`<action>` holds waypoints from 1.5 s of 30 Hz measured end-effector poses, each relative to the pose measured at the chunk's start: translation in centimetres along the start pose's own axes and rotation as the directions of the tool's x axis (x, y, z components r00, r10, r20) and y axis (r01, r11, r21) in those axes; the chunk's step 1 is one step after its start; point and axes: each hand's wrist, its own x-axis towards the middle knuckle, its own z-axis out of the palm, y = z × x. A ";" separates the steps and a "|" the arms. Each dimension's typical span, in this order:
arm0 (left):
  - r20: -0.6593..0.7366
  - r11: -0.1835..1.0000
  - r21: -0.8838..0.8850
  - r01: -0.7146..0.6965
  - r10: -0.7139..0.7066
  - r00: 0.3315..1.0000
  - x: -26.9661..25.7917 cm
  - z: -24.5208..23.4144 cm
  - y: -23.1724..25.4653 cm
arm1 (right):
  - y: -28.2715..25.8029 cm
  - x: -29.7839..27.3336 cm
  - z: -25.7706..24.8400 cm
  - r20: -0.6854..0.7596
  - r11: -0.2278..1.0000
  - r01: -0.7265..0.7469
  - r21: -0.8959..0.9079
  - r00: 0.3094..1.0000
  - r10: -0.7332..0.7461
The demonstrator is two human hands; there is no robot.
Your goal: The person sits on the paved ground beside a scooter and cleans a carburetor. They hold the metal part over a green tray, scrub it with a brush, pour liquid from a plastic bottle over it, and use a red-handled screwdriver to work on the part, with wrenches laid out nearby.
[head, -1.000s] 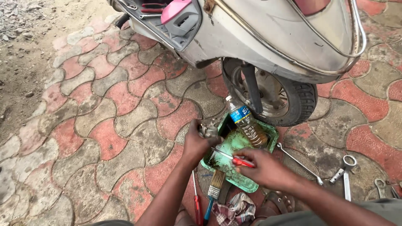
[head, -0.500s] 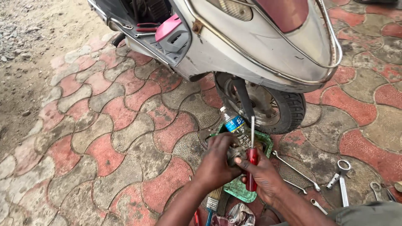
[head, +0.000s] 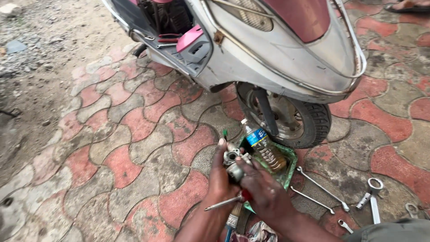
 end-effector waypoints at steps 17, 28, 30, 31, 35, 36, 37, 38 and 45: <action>-0.013 0.755 -0.501 -0.423 0.482 0.876 6.5 -6.7 6.2 | -1.5 -0.9 -2.1 0.470 0.755 -0.624 0.199 0.737 0.485; -0.012 0.729 -0.571 -0.378 0.452 0.892 4.4 -4.9 7.6 | -2.2 -2.9 1.1 0.506 0.898 -0.398 0.187 0.823 0.259; -0.013 0.735 -0.562 -0.380 0.451 0.892 4.5 -5.1 7.5 | -2.4 -1.6 0.6 0.607 0.849 -0.517 0.109 0.711 0.356; -0.007 0.737 -0.559 -0.381 0.455 0.890 4.5 -5.1 7.4 | -2.5 -1.3 0.3 0.655 0.810 -0.587 -0.001 0.612 0.444; -0.024 0.739 -0.547 -0.392 0.455 0.890 4.3 -5.0 7.0 | -2.5 -2.1 -0.2 0.628 0.853 -0.523 -0.002 0.662 0.408; -0.024 0.740 -0.546 -0.392 0.454 0.891 4.1 -4.9 7.0 | -3.0 -2.0 -0.4 0.629 0.852 -0.524 -0.002 0.662 0.409; -0.042 0.740 -0.547 -0.392 0.443 0.896 4.0 -4.7 6.9 | -3.5 -1.9 -0.6 0.605 0.833 -0.548 0.074 0.689 0.399; -0.059 0.739 -0.549 -0.391 0.432 0.900 3.9 -4.6 6.9 | -4.0 -1.8 -0.8 0.579 0.812 -0.565 0.150 0.716 0.391; -0.035 0.746 -0.542 -0.386 0.439 0.898 4.4 -5.2 6.7 | -4.2 -1.4 -0.7 0.608 0.712 -0.677 0.185 0.648 0.458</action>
